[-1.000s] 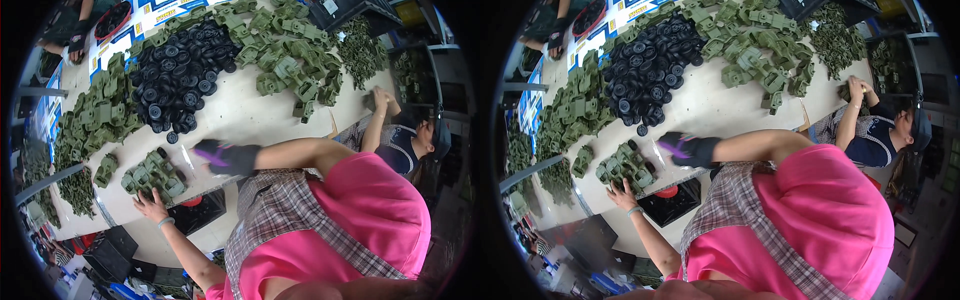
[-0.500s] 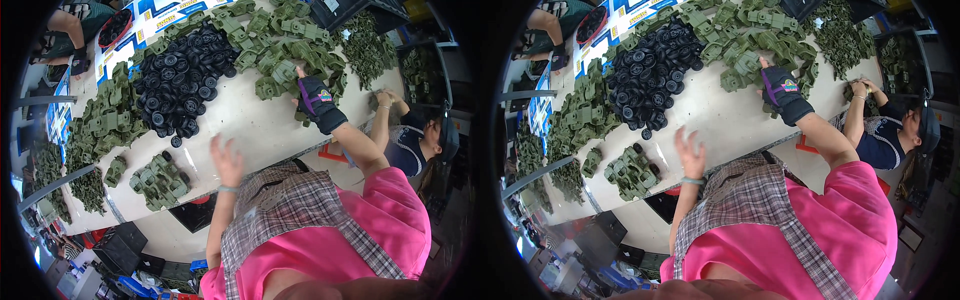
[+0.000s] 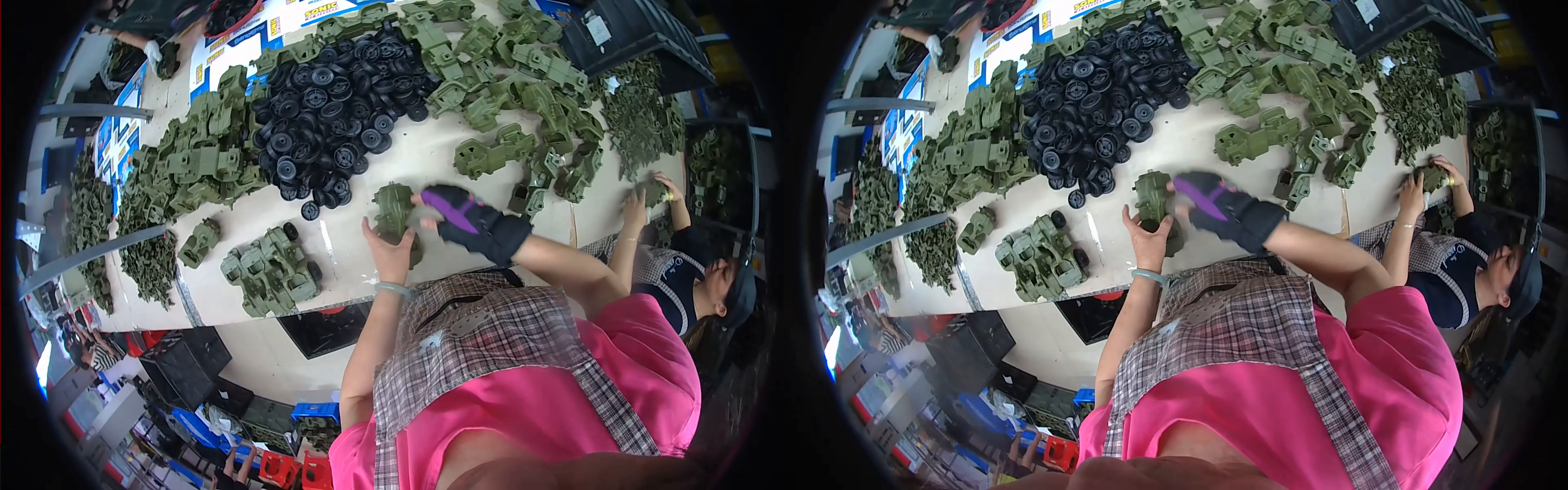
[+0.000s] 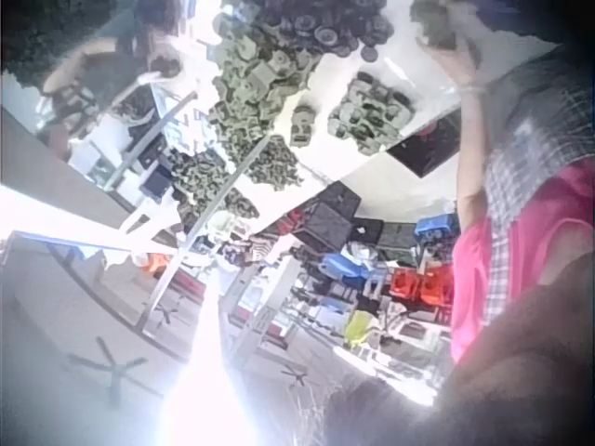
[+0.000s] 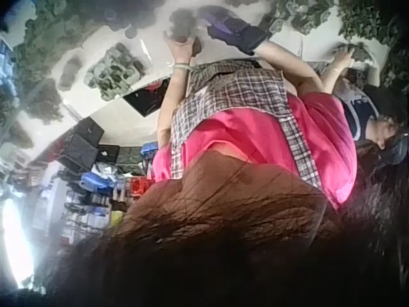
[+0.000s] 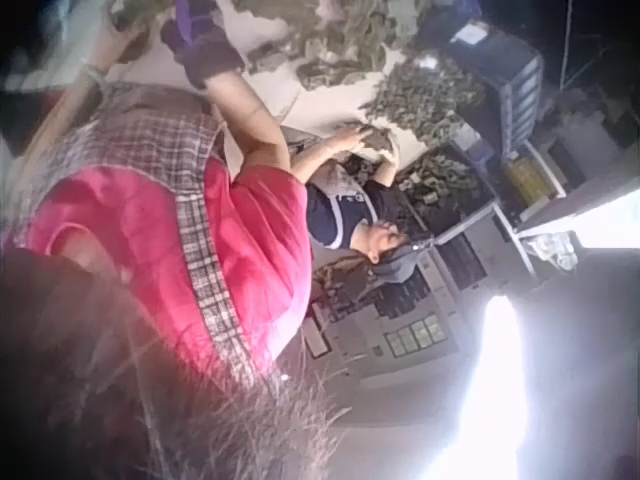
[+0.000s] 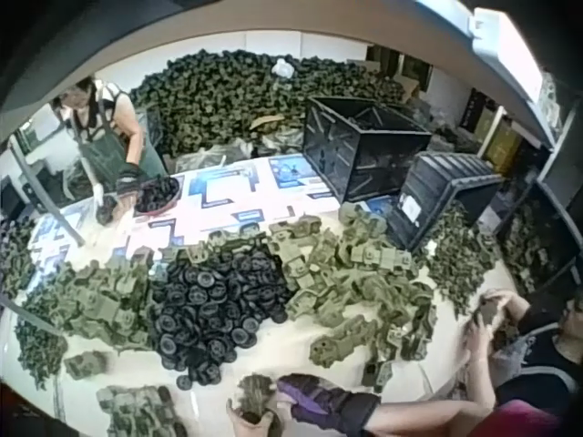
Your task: The person organizes toy vehicle bodies on cardboard, walks to another work table, and assembles toy vehicles by attaching wheels onto the vehicle bodies by hand.
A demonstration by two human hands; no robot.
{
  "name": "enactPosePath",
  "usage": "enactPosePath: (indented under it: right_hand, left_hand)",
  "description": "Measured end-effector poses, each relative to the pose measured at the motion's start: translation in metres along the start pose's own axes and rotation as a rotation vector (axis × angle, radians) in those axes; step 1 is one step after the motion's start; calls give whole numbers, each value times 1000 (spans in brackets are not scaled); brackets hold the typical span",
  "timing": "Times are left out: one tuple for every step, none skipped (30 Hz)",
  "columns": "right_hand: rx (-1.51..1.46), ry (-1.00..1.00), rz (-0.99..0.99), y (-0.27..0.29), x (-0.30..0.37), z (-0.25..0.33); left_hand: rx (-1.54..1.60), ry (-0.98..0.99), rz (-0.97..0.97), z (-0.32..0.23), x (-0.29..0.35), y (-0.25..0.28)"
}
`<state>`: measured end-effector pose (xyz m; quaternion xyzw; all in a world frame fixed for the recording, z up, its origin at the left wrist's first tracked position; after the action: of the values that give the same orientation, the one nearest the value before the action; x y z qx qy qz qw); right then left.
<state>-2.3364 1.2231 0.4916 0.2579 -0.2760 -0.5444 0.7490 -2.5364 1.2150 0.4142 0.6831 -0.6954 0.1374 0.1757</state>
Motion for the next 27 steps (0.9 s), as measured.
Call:
enactPosePath:
  right_hand:
    - [97,94,-127,11,-24,7]
    - [195,178,-263,26,-47,14]
    - [303,194,-295,32,-70,16]
    - [410,209,-326,38,-91,19]
    - [452,240,-366,41,-109,25]
    - [498,269,-409,43,-126,30]
    - [550,242,-337,36,-147,27]
    - [601,218,-263,30,-163,31]
    - [712,194,-186,25,-173,35]
    - [785,244,-200,21,-178,31]
    - [784,256,-178,21,-182,29]
    - [784,266,-157,20,-182,26]
    - [783,271,-148,17,-178,23]
    - [654,255,-182,19,-171,17]
    - [526,235,-216,24,-165,10]
    - [524,236,-209,25,-153,11]
    - [329,228,-225,29,-133,16]
    - [133,216,-242,33,-115,19]
    - [53,97,-115,27,-102,12]
    - [-67,-118,-14,14,-87,-10]
    - [-285,-228,33,7,-67,-22]
    - [-505,-332,80,1,-49,-27]
    - [-537,-376,95,0,-36,-28]
    - [-540,-384,86,-2,-25,-29]
    - [-602,-360,93,-8,-15,-28]
    - [-664,-335,99,-11,-8,-27]
    - [-539,-301,119,-11,-5,-29]
  left_hand:
    - [-236,-102,-125,17,-2,22]
    - [-235,-94,-141,18,-2,26]
    - [-317,-131,-141,11,-1,24]
    - [-400,-166,-139,5,0,21]
    - [-387,-187,-154,-1,2,19]
    - [-385,-178,-166,-3,2,18]
    - [-407,-171,-164,-4,2,17]
    - [-427,-161,-166,-1,3,17]
    - [-406,-178,-183,0,5,17]
    - [-404,-167,-194,-1,5,18]
    - [-405,-126,-157,-3,4,15]
    - [-404,-87,-117,-5,3,12]
    - [-395,-47,-94,-8,2,13]
    - [-393,-41,-97,-8,0,17]
    - [-339,31,-39,-2,-3,17]
    - [-284,104,16,5,-4,19]
    - [-283,111,13,11,-5,25]
    - [-8,228,109,27,-4,22]
    - [266,338,215,37,-1,13]
    - [264,342,224,40,1,14]
    - [380,416,280,47,7,10]
    - [497,489,331,50,13,6]
    - [604,580,448,48,18,-4]
    - [598,586,456,46,18,-4]
    - [642,652,548,45,23,-10]
    - [685,718,639,44,29,-16]
    - [677,727,648,43,28,-15]
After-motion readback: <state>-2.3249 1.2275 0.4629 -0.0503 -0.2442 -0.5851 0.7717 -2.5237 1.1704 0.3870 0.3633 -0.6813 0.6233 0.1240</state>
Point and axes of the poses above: each hand's wrist, its own x-axis away from the middle knuckle, its own y-axis out of the back of the hand, z = x × y, the point moved 8 cm from there along -x, towards the middle knuckle, and after that the axes turned 14 degrees about x, right-handed, at the moved point
